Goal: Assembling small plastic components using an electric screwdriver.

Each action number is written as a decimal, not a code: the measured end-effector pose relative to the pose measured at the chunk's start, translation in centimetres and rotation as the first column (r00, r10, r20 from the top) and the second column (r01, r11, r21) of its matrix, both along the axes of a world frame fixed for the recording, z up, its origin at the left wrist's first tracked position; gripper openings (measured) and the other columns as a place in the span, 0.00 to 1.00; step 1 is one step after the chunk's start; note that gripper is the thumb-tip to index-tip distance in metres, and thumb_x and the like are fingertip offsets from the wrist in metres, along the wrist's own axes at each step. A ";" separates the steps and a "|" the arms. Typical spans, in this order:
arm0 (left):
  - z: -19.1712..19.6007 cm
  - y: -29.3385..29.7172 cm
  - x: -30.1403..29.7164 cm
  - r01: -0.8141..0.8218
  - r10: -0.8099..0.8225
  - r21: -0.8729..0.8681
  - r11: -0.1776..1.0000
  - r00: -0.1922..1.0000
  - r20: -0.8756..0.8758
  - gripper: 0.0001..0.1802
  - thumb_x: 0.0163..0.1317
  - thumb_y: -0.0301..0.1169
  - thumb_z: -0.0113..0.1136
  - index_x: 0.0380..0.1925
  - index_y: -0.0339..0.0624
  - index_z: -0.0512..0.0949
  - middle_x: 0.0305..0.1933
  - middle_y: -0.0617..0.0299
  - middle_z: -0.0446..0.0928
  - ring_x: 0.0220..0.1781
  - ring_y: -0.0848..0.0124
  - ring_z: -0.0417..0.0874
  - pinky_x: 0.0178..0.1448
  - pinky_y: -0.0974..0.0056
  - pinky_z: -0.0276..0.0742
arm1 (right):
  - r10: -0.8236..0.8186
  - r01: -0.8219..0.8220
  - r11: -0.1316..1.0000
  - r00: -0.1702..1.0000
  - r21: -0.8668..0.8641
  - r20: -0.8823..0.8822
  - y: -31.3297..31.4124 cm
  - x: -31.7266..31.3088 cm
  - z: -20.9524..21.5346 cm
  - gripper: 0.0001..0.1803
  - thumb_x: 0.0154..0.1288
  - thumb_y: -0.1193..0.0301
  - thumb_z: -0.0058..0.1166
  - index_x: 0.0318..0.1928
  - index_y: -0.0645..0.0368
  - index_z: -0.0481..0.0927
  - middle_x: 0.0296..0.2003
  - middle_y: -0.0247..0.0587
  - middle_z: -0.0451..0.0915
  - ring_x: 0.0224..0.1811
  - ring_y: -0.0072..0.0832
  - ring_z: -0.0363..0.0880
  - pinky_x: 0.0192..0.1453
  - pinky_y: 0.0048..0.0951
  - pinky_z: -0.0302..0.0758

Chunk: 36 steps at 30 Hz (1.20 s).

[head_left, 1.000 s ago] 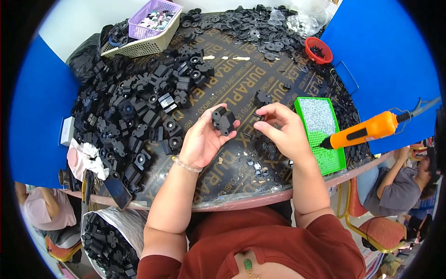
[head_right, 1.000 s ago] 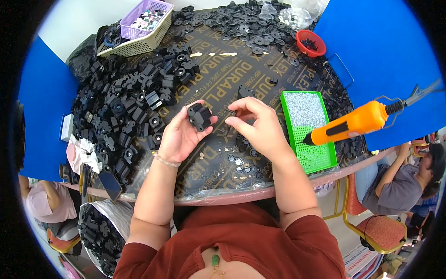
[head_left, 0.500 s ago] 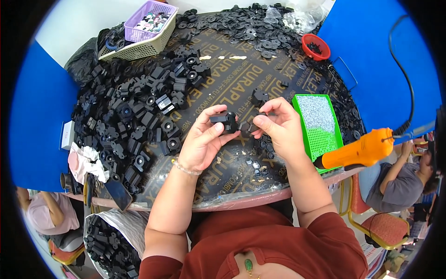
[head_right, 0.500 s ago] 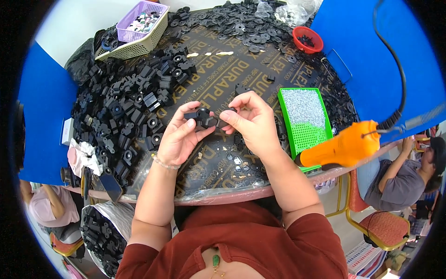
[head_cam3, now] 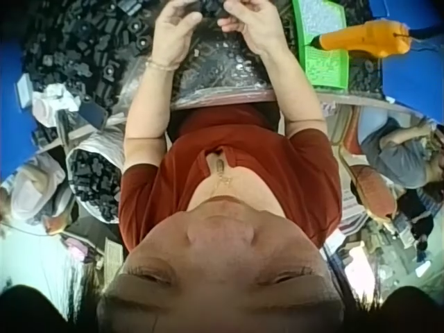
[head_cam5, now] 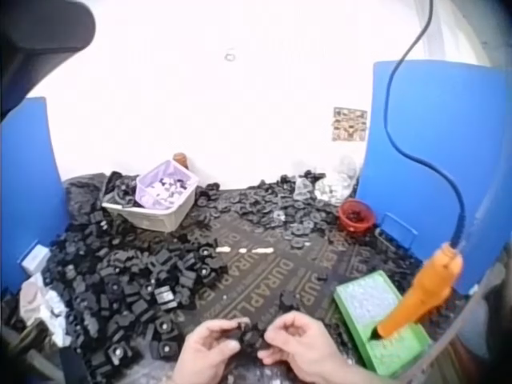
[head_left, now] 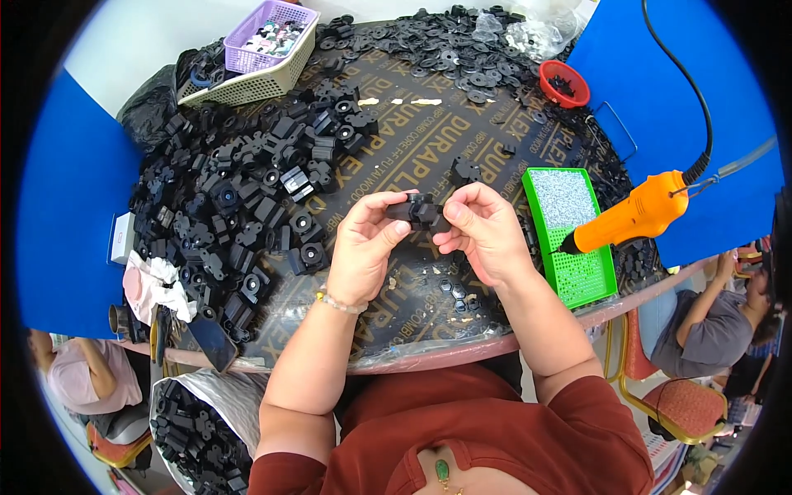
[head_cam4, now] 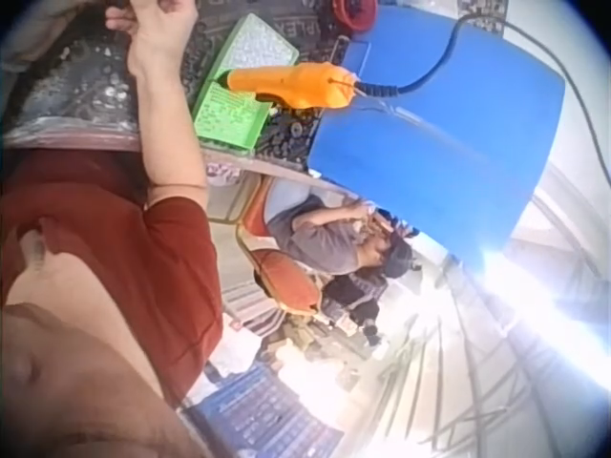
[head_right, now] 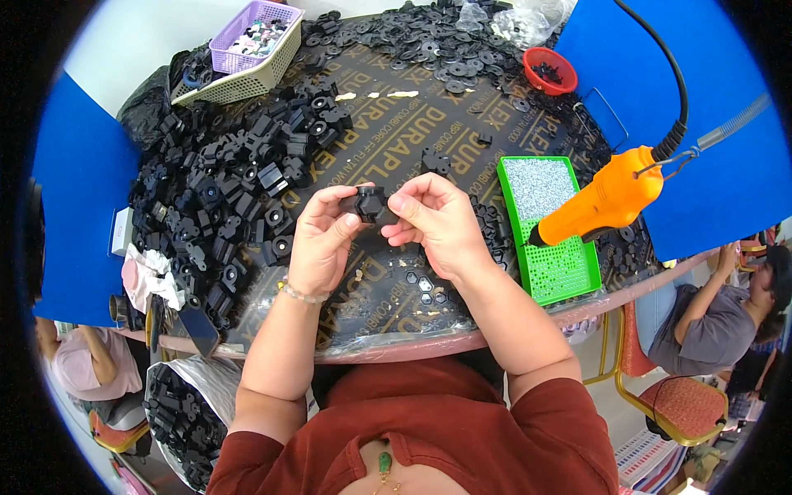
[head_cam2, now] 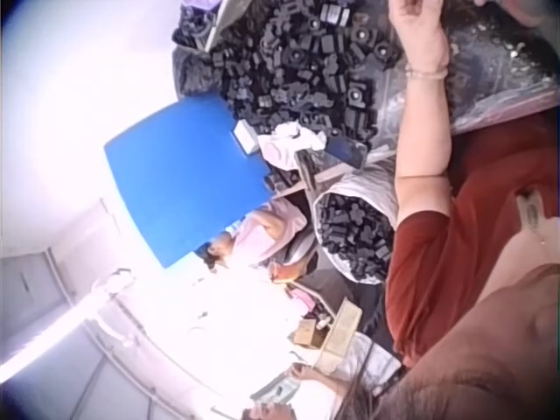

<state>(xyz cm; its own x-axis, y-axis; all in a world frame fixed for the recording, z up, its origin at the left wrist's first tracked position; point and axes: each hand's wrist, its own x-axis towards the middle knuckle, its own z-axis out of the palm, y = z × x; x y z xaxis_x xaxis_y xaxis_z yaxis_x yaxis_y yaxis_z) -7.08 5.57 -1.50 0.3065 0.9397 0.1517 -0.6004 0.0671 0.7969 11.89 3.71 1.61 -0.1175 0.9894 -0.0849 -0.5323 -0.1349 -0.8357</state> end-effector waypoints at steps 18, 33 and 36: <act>0.9 3.3 -4.2 -0.100 0.768 0.801 0.591 -0.236 -0.596 0.33 0.60 0.32 0.66 0.67 0.51 0.70 0.74 0.45 0.60 0.74 0.47 0.60 0.74 0.47 0.57 | -0.557 0.283 0.830 0.376 0.481 0.740 2.7 3.3 0.2 0.31 0.54 0.85 0.60 0.60 0.59 0.69 0.54 0.47 0.70 0.46 0.34 0.79 0.48 0.31 0.79; 0.4 3.8 -7.4 -0.099 0.608 0.702 0.706 -0.424 -0.671 0.27 0.52 0.34 0.72 0.55 0.52 0.77 0.46 0.57 0.80 0.56 0.56 0.78 0.70 0.50 0.61 | -0.612 -0.086 0.791 -0.115 0.606 0.782 2.8 4.2 -0.4 0.16 0.57 0.81 0.57 0.48 0.60 0.77 0.49 0.54 0.73 0.52 0.51 0.74 0.58 0.44 0.73; 2.0 3.4 -5.9 -0.354 0.639 0.548 0.758 0.235 -0.733 0.25 0.57 0.29 0.69 0.56 0.44 0.75 0.48 0.56 0.81 0.49 0.65 0.82 0.57 0.61 0.75 | -0.240 -0.219 0.944 0.063 0.248 0.969 0.7 4.1 1.3 0.14 0.55 0.73 0.65 0.43 0.60 0.81 0.37 0.47 0.80 0.47 0.47 0.79 0.54 0.41 0.76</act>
